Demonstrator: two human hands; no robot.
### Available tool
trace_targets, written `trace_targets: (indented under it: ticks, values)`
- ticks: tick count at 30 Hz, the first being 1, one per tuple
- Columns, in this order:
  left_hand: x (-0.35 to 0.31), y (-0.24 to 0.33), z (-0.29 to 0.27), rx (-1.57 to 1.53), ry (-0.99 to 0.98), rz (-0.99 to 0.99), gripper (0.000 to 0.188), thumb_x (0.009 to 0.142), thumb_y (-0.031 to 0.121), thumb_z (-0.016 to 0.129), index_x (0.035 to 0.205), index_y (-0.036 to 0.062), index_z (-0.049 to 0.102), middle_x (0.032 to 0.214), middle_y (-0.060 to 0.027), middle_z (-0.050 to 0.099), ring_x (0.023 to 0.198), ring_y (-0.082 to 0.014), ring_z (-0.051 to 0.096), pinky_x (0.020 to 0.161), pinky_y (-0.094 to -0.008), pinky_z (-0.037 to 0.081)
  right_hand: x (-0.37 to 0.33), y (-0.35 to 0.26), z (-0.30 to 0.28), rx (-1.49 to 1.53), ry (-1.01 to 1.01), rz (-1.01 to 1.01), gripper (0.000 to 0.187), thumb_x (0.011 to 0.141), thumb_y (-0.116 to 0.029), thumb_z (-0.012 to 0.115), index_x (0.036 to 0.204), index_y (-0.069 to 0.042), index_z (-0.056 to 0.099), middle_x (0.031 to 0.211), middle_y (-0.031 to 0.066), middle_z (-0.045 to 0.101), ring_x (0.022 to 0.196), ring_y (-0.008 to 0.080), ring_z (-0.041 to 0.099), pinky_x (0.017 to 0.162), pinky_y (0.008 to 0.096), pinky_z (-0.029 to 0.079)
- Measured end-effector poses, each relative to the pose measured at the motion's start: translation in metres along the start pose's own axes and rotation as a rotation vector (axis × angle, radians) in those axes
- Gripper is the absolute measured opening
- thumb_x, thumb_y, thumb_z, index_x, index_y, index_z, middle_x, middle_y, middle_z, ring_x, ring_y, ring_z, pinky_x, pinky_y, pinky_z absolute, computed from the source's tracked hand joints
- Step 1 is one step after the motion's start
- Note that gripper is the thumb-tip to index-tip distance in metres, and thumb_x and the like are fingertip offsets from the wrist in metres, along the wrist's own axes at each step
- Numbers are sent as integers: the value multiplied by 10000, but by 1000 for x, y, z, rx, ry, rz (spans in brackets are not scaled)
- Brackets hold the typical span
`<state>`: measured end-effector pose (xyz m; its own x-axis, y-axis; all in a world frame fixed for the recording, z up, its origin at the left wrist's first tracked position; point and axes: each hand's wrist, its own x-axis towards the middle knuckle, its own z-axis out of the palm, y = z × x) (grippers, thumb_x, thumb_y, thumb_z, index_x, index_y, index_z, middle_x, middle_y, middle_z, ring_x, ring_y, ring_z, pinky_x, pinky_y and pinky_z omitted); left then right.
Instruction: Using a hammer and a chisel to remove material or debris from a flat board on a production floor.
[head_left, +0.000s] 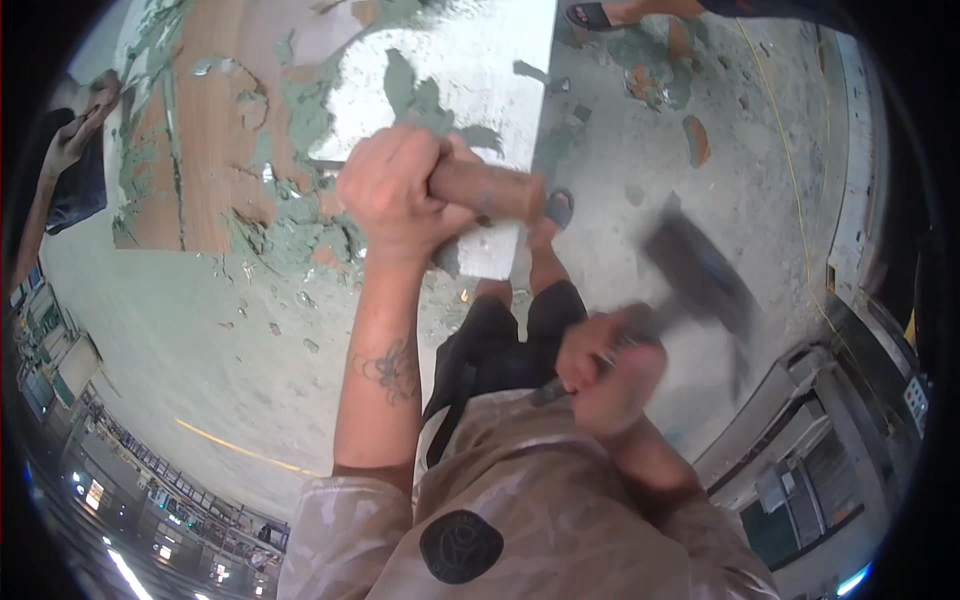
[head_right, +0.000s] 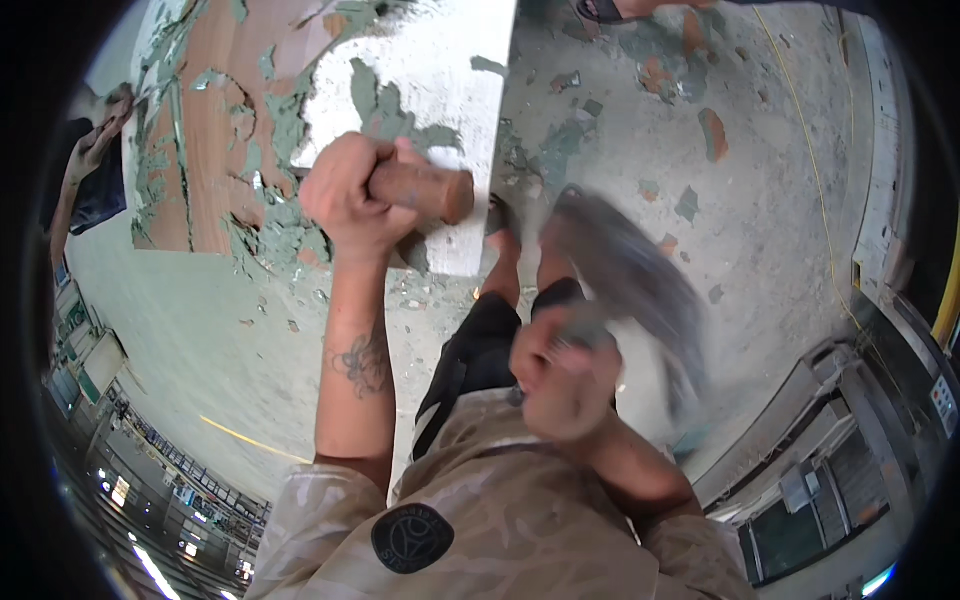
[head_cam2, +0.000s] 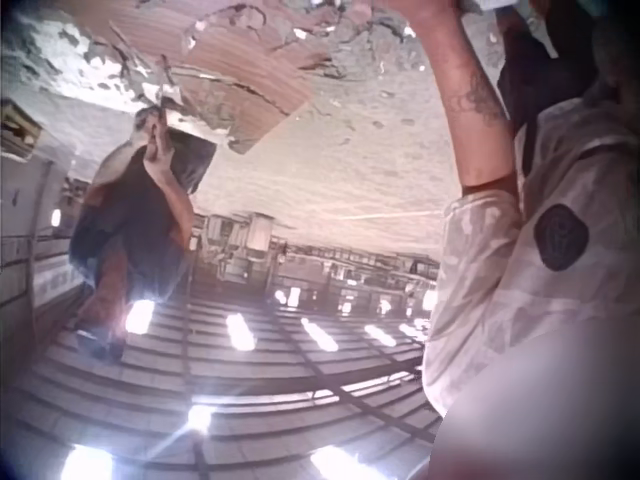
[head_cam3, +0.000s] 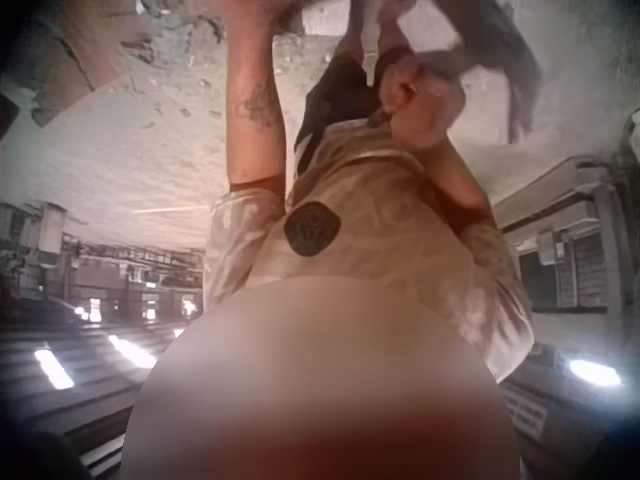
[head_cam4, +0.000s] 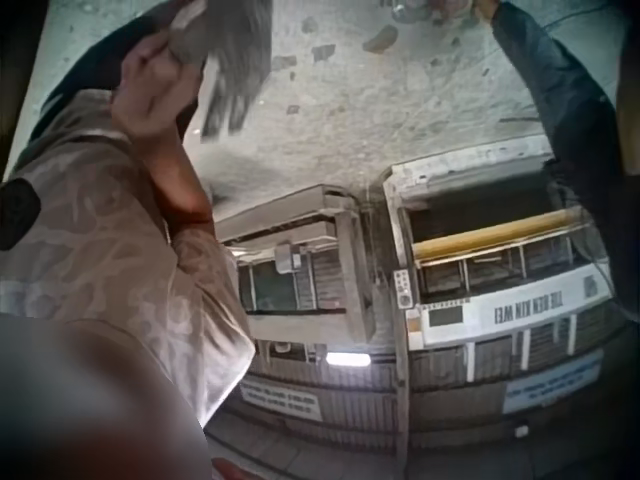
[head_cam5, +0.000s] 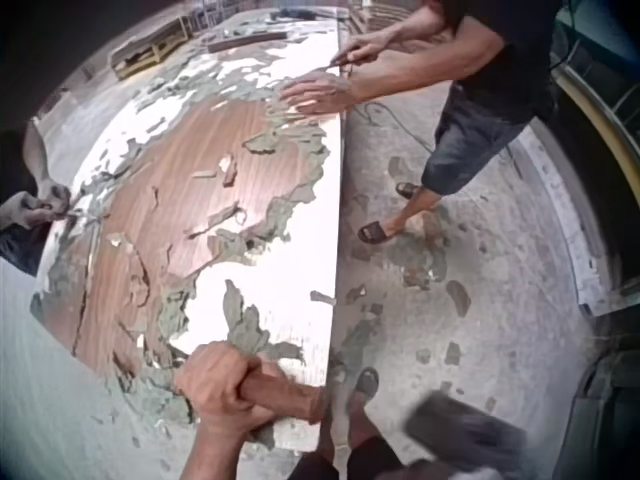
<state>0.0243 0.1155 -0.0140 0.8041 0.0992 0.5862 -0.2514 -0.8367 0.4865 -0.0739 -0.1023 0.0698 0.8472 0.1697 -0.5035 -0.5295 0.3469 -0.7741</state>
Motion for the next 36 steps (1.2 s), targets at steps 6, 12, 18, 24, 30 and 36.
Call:
trace_targets:
  ticks: [6,12,18,24,30,36]
  values:
    - [0,-5,8,-6,25,6,267,586,127,767,633,111,505,589,-56,472,516,-265,502,497,-375,374,17,-3,6,-329,-71,-11,488,1074,-533,445,989,-56,494,634,14,436,510,108,411,478,265,341]
    - [-7,2,-6,21,-212,-23,219,542,99,727,682,112,559,683,-48,552,662,-268,576,601,-402,434,-6,-31,-47,-508,60,-53,413,1127,-403,380,891,-73,461,601,-26,395,487,66,381,439,241,308]
    - [-11,18,-41,-154,-351,-113,539,589,101,754,1119,114,660,1202,-121,598,1211,-385,517,1068,-537,381,-74,-61,-117,-602,270,53,418,1125,-407,399,838,-106,449,575,-54,379,427,49,348,386,236,274]
    - [-56,36,-101,118,-306,-228,929,767,306,799,1539,6,378,1623,-294,278,1517,-497,226,1207,-634,182,-120,-62,-133,-626,436,19,445,1120,-446,394,827,-115,444,576,-43,385,424,61,356,386,239,282]
    - [-96,-22,-130,397,-112,-475,947,858,503,726,1565,-4,352,1623,-351,238,1500,-534,237,1196,-632,213,-140,-39,-133,-573,431,41,442,1118,-437,415,814,-117,456,590,-37,404,442,71,377,401,250,301]
    - [-99,-2,-125,243,-327,-183,674,889,438,695,1470,131,545,1604,-303,311,1476,-510,294,1186,-611,278,-136,-22,-144,-597,280,85,422,1106,-396,466,815,-92,475,613,-20,466,470,79,448,420,261,369]
